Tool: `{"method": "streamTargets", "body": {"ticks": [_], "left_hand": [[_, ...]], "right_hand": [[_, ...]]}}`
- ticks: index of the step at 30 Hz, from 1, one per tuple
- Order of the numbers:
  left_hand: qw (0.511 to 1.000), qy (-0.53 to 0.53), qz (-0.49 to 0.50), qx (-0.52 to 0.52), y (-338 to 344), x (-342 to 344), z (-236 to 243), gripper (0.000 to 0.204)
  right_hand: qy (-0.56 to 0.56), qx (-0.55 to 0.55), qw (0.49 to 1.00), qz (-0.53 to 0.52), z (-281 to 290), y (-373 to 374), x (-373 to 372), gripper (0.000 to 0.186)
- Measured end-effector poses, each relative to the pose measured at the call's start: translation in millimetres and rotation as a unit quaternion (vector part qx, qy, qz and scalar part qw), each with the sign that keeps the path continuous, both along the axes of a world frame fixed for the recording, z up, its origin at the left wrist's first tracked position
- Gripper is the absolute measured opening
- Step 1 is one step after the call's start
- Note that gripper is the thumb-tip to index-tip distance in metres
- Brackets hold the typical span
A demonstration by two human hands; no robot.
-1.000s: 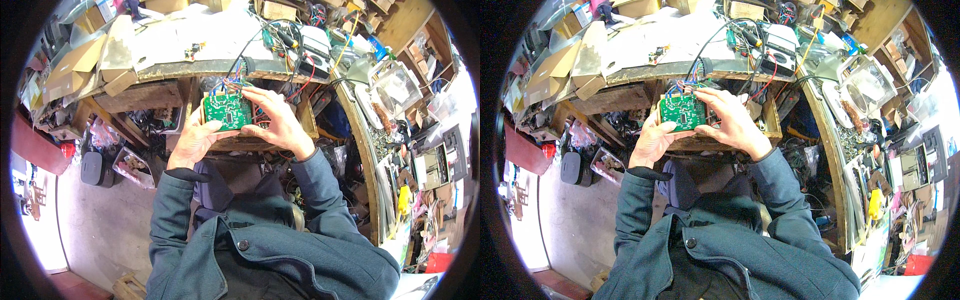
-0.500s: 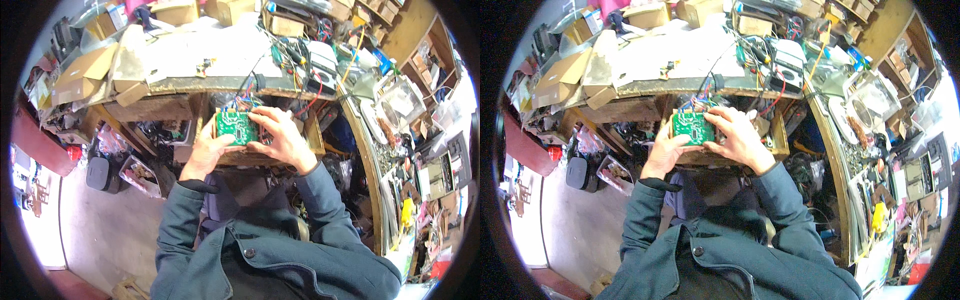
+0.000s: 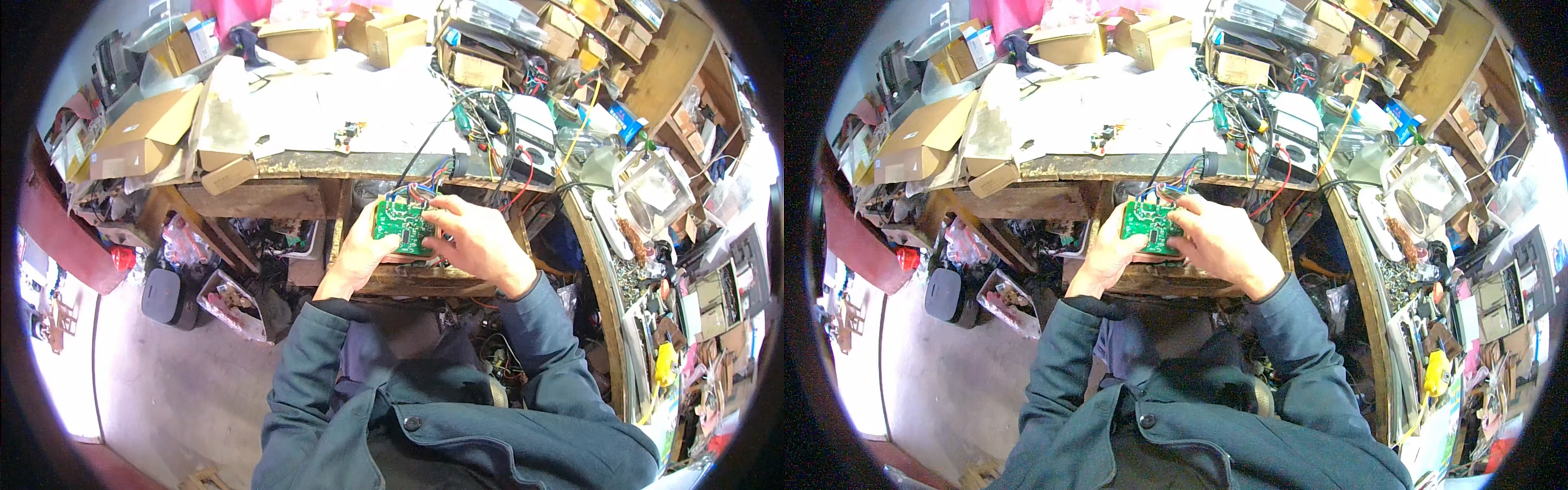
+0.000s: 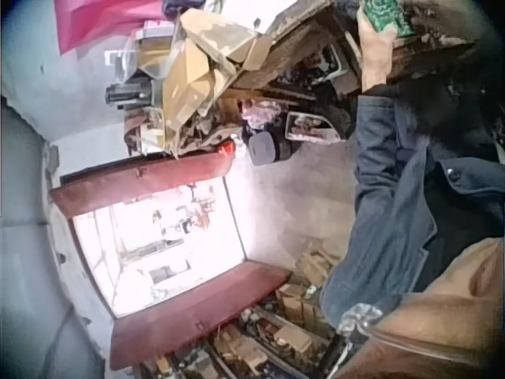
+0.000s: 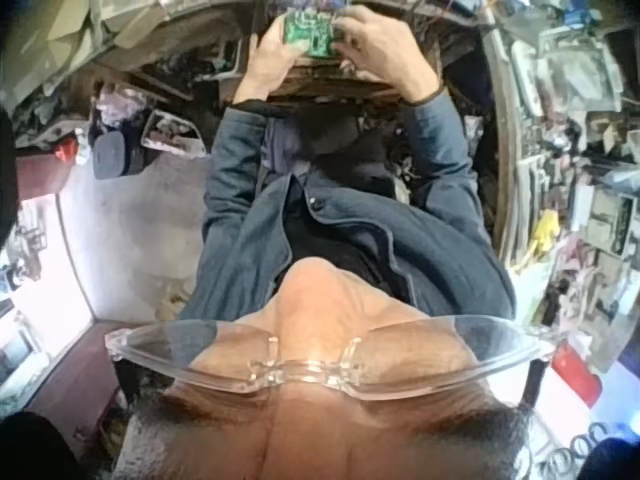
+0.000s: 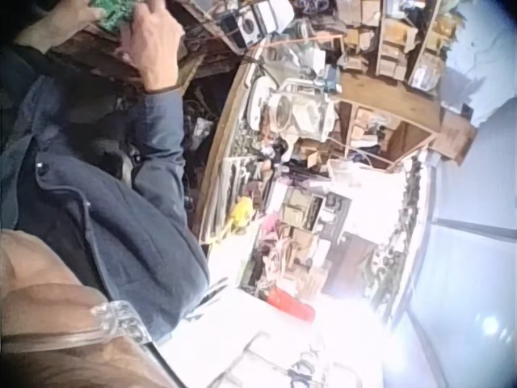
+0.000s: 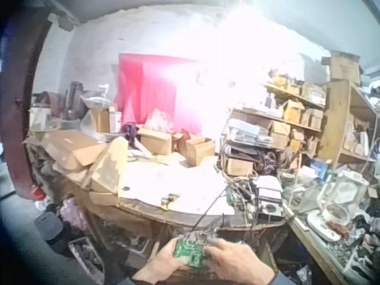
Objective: The person uses a soldering iron and multimeter probes to work on a green circuit board, then places the board into a brown plastic housing and secures it with a black strap. The person handles wires and connectors throughout the process.
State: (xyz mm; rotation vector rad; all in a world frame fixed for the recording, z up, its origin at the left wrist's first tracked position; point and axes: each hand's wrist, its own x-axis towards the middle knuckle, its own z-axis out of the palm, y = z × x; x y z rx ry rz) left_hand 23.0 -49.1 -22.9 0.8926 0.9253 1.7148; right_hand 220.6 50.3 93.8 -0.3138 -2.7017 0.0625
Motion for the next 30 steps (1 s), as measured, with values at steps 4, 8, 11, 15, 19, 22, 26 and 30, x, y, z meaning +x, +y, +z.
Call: {"method": "streamTargets", "body": {"ticks": [4,8,11,15,19,22,26,30], "left_hand": [[0.999,-0.029,-0.033,-0.02,-6,-2,8,0.069],[0.995,-0.053,-0.076,-0.038,-3,-8,8,0.07],[0.996,-0.041,-0.075,-0.025,4,-9,0,0.071],[0.998,-0.017,-0.056,-0.023,7,-12,-4,0.067],[0.998,-0.036,-0.053,-0.016,8,-9,-3,0.066],[0.999,-0.019,-0.041,-0.012,1,-8,3,0.067],[0.999,0.001,-0.044,0.007,2,-11,0,0.066],[0.998,-0.028,-0.05,0.003,3,-11,1,0.066]], "right_hand": [[0.123,0.022,0.991,-0.039,19,30,-9,0.01],[0.149,0.031,0.983,-0.101,24,104,-31,0.009],[0.048,0.021,0.992,-0.112,16,151,-57,0.016],[-0.019,0.019,0.997,-0.078,8,177,-80,0.016],[-0.051,0.06,0.994,-0.074,3,190,-89,0.017],[-0.043,0.08,0.994,-0.067,1,184,-93,0.02],[-0.094,0.067,0.99,-0.086,16,175,-99,0.029],[-0.054,0.015,0.993,-0.108,14,189,-95,0.021]]}}
